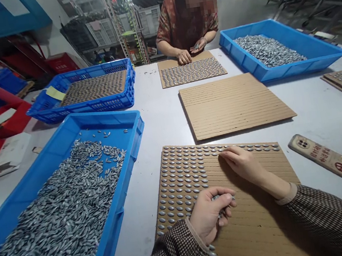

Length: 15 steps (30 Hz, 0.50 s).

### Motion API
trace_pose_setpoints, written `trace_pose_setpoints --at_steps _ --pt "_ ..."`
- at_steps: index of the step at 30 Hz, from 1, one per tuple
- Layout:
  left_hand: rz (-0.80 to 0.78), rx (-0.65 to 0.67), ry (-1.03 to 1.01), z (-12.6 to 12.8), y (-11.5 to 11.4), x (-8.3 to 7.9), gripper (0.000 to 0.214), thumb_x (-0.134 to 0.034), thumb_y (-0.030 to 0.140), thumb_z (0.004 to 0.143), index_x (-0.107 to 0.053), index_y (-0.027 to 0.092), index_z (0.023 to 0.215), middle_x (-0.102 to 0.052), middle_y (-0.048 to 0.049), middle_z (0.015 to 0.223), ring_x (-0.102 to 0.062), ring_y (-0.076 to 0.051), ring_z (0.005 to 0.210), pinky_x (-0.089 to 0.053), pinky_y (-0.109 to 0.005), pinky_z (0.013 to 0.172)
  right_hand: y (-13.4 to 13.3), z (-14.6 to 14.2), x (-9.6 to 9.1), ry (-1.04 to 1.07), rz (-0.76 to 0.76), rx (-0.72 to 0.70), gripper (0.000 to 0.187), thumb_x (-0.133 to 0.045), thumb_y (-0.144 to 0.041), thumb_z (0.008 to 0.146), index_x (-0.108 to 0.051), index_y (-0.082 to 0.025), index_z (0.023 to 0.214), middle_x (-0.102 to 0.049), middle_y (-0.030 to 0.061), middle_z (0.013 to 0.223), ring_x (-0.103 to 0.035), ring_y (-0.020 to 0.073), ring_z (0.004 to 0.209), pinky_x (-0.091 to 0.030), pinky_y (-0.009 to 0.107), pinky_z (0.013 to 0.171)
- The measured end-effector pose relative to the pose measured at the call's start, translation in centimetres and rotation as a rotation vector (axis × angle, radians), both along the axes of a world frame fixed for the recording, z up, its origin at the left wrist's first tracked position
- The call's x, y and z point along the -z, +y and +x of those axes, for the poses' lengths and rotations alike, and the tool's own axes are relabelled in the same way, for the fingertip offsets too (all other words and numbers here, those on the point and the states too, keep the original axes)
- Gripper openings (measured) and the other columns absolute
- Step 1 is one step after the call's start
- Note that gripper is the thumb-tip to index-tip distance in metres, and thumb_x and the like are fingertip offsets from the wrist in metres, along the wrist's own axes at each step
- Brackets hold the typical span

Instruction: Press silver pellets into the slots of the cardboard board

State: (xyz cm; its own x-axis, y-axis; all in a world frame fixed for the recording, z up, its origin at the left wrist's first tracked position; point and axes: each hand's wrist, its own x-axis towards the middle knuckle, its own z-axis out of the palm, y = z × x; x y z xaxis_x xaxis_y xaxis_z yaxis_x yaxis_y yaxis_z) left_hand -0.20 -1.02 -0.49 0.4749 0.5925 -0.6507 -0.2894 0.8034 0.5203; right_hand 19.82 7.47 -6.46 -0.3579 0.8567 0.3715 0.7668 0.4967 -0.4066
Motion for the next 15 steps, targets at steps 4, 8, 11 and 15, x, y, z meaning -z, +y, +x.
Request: trace_pose_setpoints --at_steps 4,8,11,15 --pt "-0.015 -0.016 -0.013 0.0 0.1 -0.3 0.036 -0.076 0.030 0.063 -0.062 0.013 0.092 -0.065 -0.0042 0.078 -0.050 -0.005 0.052 -0.018 -0.017 0.038 0.1 0.0 -0.2 -0.028 -0.007 -0.008 0.027 -0.041 -0.013 0.092 -0.068 -0.017 0.092 -0.065 0.0104 0.095 -0.059 0.0199 0.092 -0.050 0.033 0.081" --pt "-0.012 -0.051 -0.011 0.1 0.0 -0.4 0.038 -0.076 0.029 0.063 -0.056 0.015 0.092 -0.067 -0.0048 0.078 -0.052 -0.006 0.052 -0.019 -0.017 0.038 0.2 -0.1 -0.6 -0.030 -0.028 -0.016 0.028 -0.040 -0.012 0.092 -0.068 -0.017 0.092 -0.065 0.0104 0.093 -0.059 0.0205 0.090 -0.049 0.034 0.081" --pt "0.003 -0.070 0.000 0.1 0.0 -0.2 0.037 -0.077 0.029 0.064 -0.055 0.016 0.090 -0.067 -0.0051 0.079 -0.051 -0.006 0.052 -0.019 -0.016 0.038 0.3 -0.1 -0.9 -0.008 -0.047 -0.012 0.027 -0.040 -0.014 0.093 -0.067 -0.018 0.091 -0.065 0.0097 0.091 -0.059 0.0203 0.087 -0.050 0.034 0.078" --pt "0.025 -0.130 0.034 0.1 0.1 -0.1 0.035 -0.080 0.028 0.060 -0.061 0.015 0.086 -0.057 0.0017 0.066 -0.046 -0.005 0.052 -0.018 -0.016 0.038 -0.6 -0.1 -2.3 0.078 -0.069 0.021 0.021 -0.044 -0.023 0.094 -0.065 -0.018 0.097 -0.064 0.0096 0.096 -0.060 0.0186 0.084 -0.051 0.032 0.074"
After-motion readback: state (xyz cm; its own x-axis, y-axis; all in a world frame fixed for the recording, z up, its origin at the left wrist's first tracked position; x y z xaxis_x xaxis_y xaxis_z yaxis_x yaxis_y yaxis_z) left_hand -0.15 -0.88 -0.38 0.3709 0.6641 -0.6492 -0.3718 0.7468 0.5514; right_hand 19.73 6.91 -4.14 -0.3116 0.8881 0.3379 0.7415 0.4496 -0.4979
